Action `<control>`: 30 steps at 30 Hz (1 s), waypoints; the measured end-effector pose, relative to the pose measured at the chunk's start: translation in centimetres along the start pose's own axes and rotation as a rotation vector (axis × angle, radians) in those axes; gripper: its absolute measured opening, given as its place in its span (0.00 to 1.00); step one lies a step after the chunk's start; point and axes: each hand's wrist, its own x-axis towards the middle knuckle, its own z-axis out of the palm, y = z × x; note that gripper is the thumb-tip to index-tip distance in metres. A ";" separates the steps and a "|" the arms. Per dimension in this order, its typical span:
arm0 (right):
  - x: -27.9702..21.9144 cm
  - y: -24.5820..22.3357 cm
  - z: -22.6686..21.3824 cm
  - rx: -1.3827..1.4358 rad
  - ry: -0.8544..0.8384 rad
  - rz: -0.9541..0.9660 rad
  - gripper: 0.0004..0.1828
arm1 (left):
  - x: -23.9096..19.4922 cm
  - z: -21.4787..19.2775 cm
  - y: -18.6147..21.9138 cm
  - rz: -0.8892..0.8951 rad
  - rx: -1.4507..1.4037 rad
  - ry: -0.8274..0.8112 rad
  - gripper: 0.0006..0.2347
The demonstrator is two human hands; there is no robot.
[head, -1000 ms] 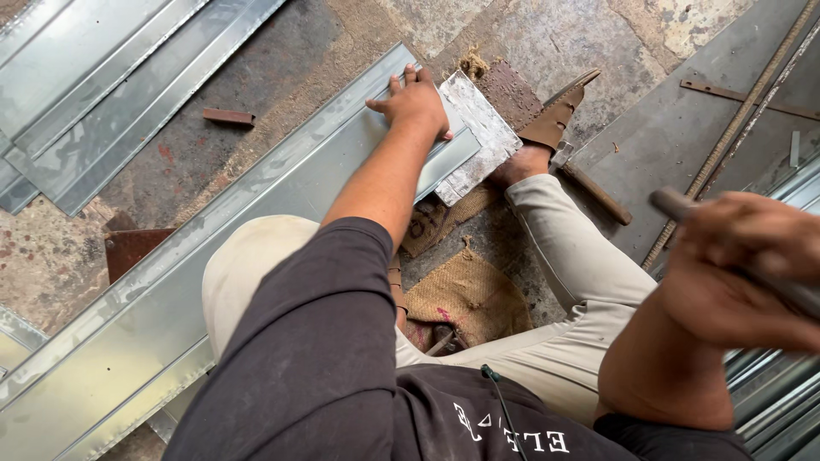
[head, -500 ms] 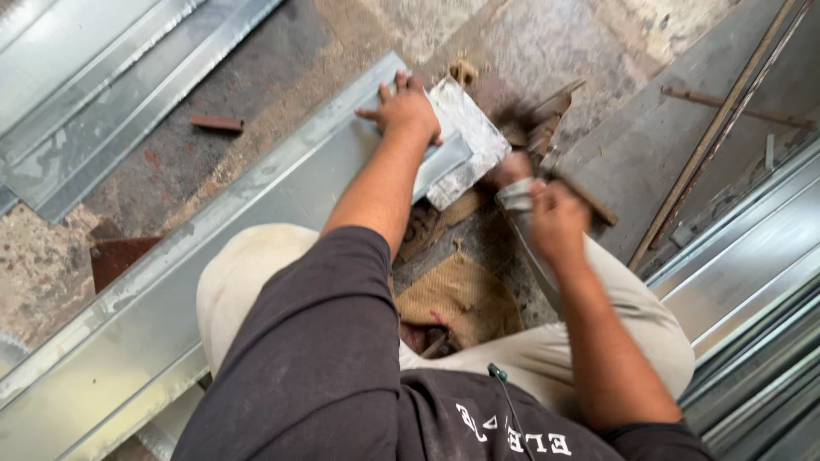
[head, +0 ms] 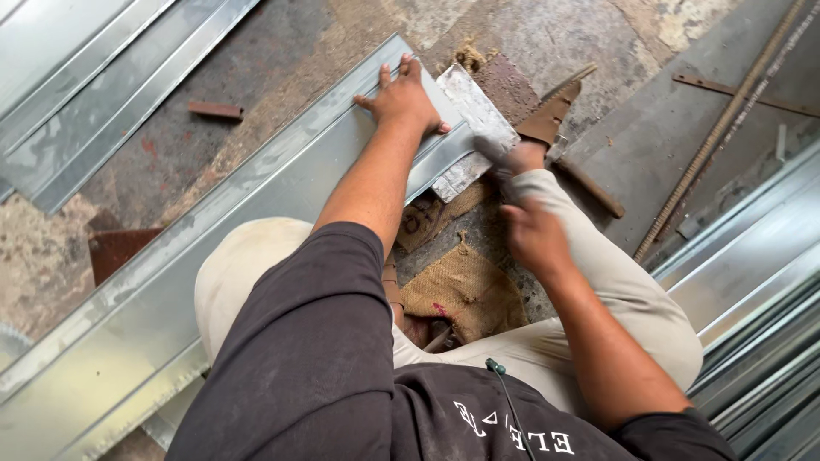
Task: The person uses a hammer to fold and join metal sheets by hand while sitting on the floor.
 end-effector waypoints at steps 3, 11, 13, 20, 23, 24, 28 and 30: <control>0.6 0.1 0.2 -0.040 -0.054 0.244 0.22 | 0.1 0.0 -0.2 0.009 0.002 0.002 0.61; 3.1 -3.1 -14.2 0.712 0.382 -0.453 0.24 | 0.3 0.3 -0.3 0.031 0.012 0.012 0.58; 3.5 -3.4 -13.9 0.852 0.394 -0.604 0.33 | 0.5 0.2 -0.2 0.030 0.020 0.015 0.58; -0.6 -2.5 1.2 -0.004 -0.120 0.090 0.23 | 0.5 0.3 -0.3 0.025 0.037 0.025 0.57; 0.3 -2.3 -0.6 -0.142 -0.121 0.279 0.20 | 0.6 -0.1 -0.3 0.023 0.031 0.031 0.58; 0.9 -2.5 -2.1 -0.114 -0.022 0.196 0.18 | 0.5 0.1 -0.2 0.022 0.022 0.029 0.58; 2.8 -5.3 -8.9 0.536 0.263 -0.352 0.14 | 0.1 0.4 -0.4 0.020 0.016 0.027 0.58; 3.2 -6.5 -13.1 0.587 0.364 -0.584 0.17 | 0.3 0.1 -0.2 0.017 0.011 0.040 0.57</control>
